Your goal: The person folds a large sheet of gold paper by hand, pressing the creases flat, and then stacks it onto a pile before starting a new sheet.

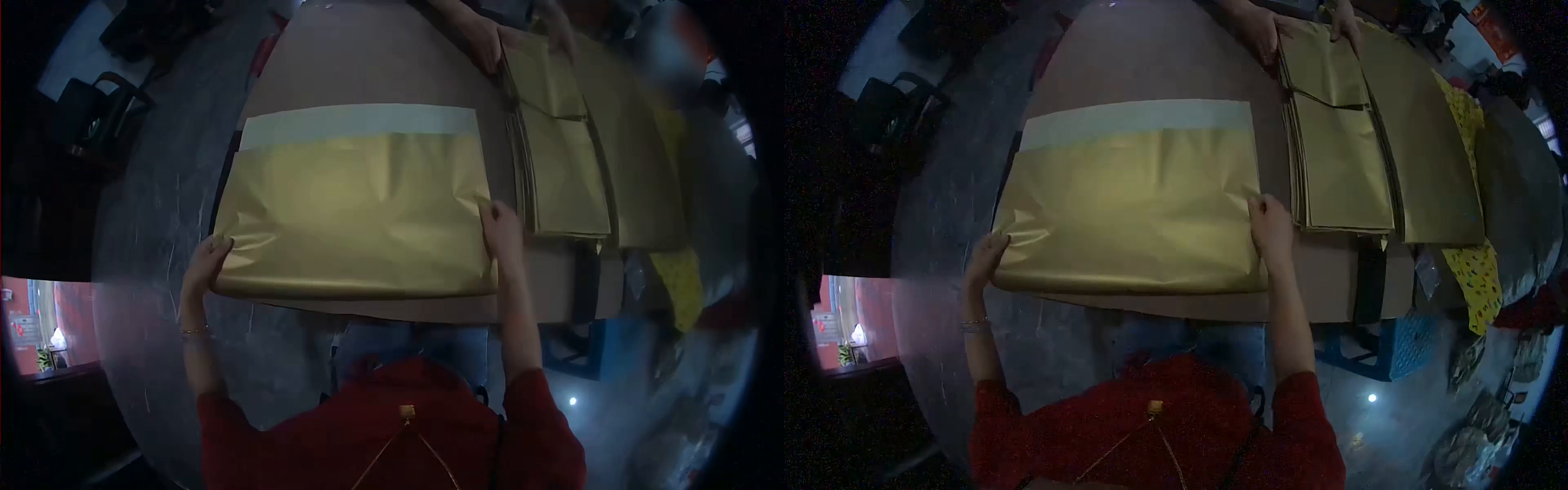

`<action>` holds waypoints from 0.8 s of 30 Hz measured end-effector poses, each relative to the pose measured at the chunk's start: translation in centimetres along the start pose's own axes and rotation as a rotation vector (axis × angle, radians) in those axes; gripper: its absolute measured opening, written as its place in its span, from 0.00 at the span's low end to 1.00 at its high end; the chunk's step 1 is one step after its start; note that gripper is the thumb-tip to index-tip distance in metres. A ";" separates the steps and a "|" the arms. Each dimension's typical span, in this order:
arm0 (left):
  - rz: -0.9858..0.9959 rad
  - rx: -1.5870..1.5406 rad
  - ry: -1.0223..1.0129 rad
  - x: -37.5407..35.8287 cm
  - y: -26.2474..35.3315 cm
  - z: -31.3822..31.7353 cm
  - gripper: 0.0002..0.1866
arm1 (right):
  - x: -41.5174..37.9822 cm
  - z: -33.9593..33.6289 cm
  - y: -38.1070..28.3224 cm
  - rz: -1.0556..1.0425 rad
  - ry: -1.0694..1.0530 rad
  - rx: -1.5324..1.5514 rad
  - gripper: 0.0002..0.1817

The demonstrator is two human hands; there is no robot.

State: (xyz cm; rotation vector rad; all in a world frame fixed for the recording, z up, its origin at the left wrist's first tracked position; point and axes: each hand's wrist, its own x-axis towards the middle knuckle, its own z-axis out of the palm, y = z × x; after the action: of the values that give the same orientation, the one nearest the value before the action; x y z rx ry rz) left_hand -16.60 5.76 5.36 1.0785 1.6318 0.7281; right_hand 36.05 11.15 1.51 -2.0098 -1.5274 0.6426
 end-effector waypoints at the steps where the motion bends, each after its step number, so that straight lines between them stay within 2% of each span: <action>1: 0.029 -0.066 0.064 0.4 0.5 0.2 0.20 | 0.5 0.3 -0.3 0.012 0.021 0.031 0.19; 2: 0.098 -0.200 0.035 0.6 1.0 0.8 0.19 | 0.9 0.4 -0.5 0.022 0.042 0.063 0.18; 4: 0.100 -0.210 0.086 0.8 2.0 1.9 0.19 | 1.4 0.6 -0.4 0.037 0.046 0.012 0.18; 5: 0.091 -0.221 0.145 0.9 2.2 2.2 0.18 | 1.8 1.1 0.1 -0.017 0.118 -0.043 0.17; 6: 0.091 -0.214 0.141 1.4 2.2 2.0 0.18 | 2.1 1.6 0.3 -0.068 0.187 -0.097 0.16; 7: 0.088 -0.237 0.123 2.1 1.7 1.6 0.18 | 2.2 1.7 0.0 -0.022 0.185 -0.157 0.15; 10: 0.063 -0.220 0.118 3.7 0.8 1.0 0.17 | 3.5 2.6 -0.3 -0.065 0.306 -0.150 0.15; 11: 0.040 -0.184 0.135 4.0 0.8 1.0 0.17 | 3.7 2.5 -0.5 -0.060 0.308 -0.150 0.15; 13: 0.037 -0.155 0.126 4.1 1.3 1.3 0.17 | 4.3 2.2 -1.3 0.097 0.141 -0.236 0.15; 15: 0.036 -0.125 0.114 4.6 1.3 1.2 0.18 | 4.5 2.2 -1.7 0.106 0.162 -0.234 0.14; 17: -0.022 0.033 0.124 5.1 0.8 0.4 0.20 | 4.9 2.5 -1.6 0.051 0.207 -0.215 0.13; 18: -0.025 0.038 0.120 5.2 0.6 0.2 0.20 | 5.6 3.6 -0.6 0.012 0.310 -0.248 0.13; 21: -0.036 -0.007 0.116 5.2 0.6 0.2 0.21 | 5.6 3.1 -1.8 0.089 0.224 -0.148 0.14; 24: -0.033 0.040 0.115 5.9 -0.3 -0.5 0.21 | 5.5 3.3 -2.0 0.068 0.246 -0.219 0.14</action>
State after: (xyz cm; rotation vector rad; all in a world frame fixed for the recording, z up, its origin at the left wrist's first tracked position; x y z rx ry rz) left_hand -17.73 11.05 2.85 1.0520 1.7644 0.7497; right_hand 33.85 17.31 0.10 -2.2169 -1.4376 0.2475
